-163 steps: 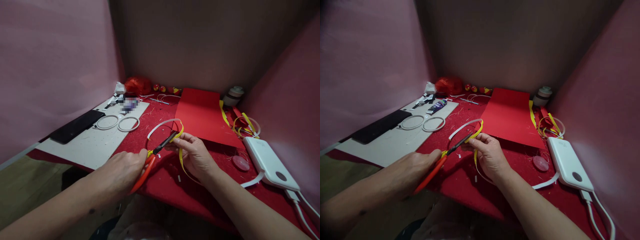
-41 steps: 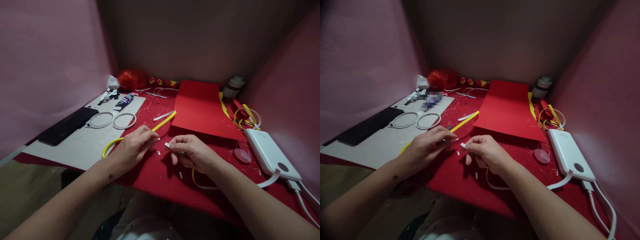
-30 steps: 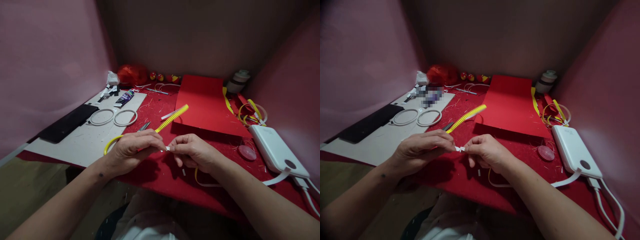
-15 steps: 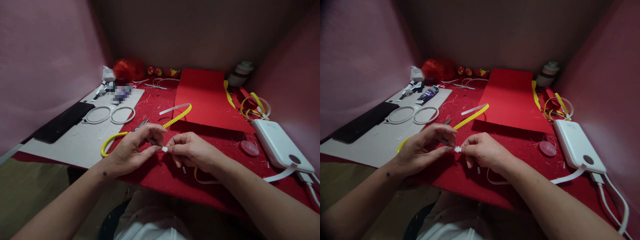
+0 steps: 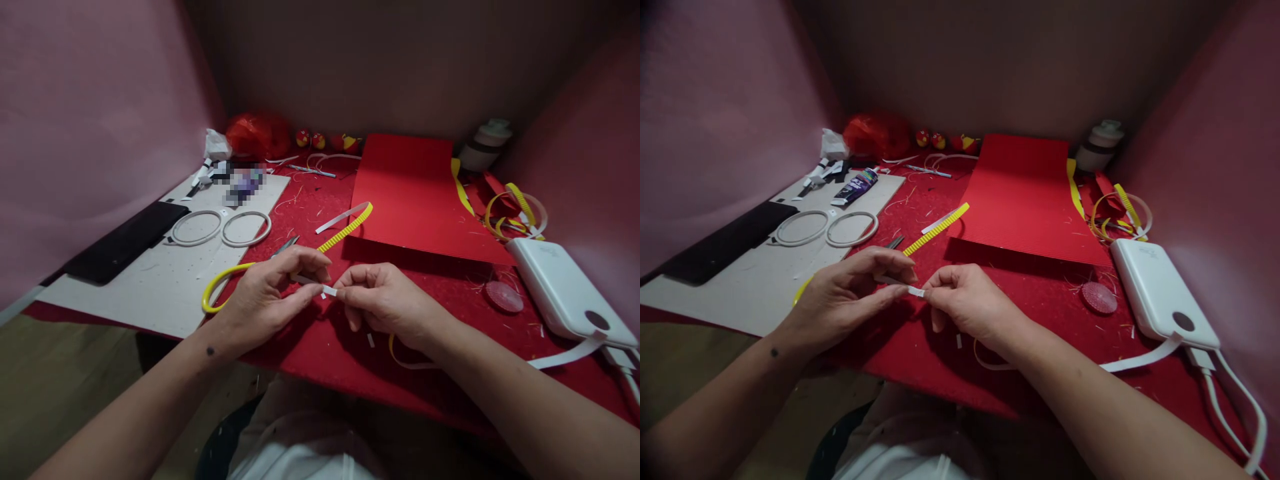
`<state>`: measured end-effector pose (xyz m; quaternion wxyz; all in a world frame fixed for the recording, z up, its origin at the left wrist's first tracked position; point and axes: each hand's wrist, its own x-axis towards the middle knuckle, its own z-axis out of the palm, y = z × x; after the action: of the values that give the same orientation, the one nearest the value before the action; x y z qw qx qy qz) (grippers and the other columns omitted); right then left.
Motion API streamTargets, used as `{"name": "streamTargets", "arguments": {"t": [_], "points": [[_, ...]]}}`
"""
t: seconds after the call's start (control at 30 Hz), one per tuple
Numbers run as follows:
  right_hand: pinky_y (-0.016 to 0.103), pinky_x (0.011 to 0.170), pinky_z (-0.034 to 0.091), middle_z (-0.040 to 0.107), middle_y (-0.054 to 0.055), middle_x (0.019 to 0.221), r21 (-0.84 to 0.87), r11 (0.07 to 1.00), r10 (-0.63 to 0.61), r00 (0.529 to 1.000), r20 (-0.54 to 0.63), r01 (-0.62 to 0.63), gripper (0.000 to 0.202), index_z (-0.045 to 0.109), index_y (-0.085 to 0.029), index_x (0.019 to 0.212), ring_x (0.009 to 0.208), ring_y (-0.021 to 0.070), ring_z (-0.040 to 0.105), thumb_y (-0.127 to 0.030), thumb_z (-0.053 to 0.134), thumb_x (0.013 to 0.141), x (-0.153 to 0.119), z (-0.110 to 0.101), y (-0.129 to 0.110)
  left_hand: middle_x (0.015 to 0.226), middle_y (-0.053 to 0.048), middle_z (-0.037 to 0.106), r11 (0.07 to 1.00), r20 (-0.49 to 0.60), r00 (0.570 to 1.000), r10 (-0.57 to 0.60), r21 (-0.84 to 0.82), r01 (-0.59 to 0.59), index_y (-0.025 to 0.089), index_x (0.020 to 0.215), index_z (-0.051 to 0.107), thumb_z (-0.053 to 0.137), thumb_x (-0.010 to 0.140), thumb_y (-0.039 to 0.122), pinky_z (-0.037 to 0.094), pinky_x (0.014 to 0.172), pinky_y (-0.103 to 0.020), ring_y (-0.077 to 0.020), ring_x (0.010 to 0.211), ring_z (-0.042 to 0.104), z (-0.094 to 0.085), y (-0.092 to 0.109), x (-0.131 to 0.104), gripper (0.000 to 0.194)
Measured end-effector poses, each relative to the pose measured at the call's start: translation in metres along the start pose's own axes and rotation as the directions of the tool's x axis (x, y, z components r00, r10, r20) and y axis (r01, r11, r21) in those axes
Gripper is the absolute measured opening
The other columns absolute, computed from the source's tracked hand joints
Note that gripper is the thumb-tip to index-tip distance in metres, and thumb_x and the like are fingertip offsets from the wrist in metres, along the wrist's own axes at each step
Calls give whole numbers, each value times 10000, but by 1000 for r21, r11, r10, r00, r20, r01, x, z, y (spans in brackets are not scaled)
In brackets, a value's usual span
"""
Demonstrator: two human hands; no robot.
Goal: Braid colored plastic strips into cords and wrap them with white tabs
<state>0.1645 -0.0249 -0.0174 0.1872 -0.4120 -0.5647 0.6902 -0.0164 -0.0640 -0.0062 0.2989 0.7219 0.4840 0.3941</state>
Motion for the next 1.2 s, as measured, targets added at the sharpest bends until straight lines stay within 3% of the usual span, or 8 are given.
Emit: {"name": "streamTargets", "arguments": {"t": [0.43,1.2], "points": [[159,278,272,540,-48,443,-72,997,-20,998,-52,16,103,583,-181,725,276,49,377,-241,541,797,-1,3,1,906,-4,635,1000,54,998,17,-6,-17,158,1005,558,531,810,79,501,739,-158,-79,813,607,3,-4,1,212],[151,294,277,522,-54,460,-107,994,-41,995,-90,31,108,559,-185,725,308,49,377,-152,484,796,-4,9,-5,873,9,661,996,74,997,-19,84,12,167,974,578,572,815,148,495,693,-163,-83,771,622,4,-4,4,160]]}}
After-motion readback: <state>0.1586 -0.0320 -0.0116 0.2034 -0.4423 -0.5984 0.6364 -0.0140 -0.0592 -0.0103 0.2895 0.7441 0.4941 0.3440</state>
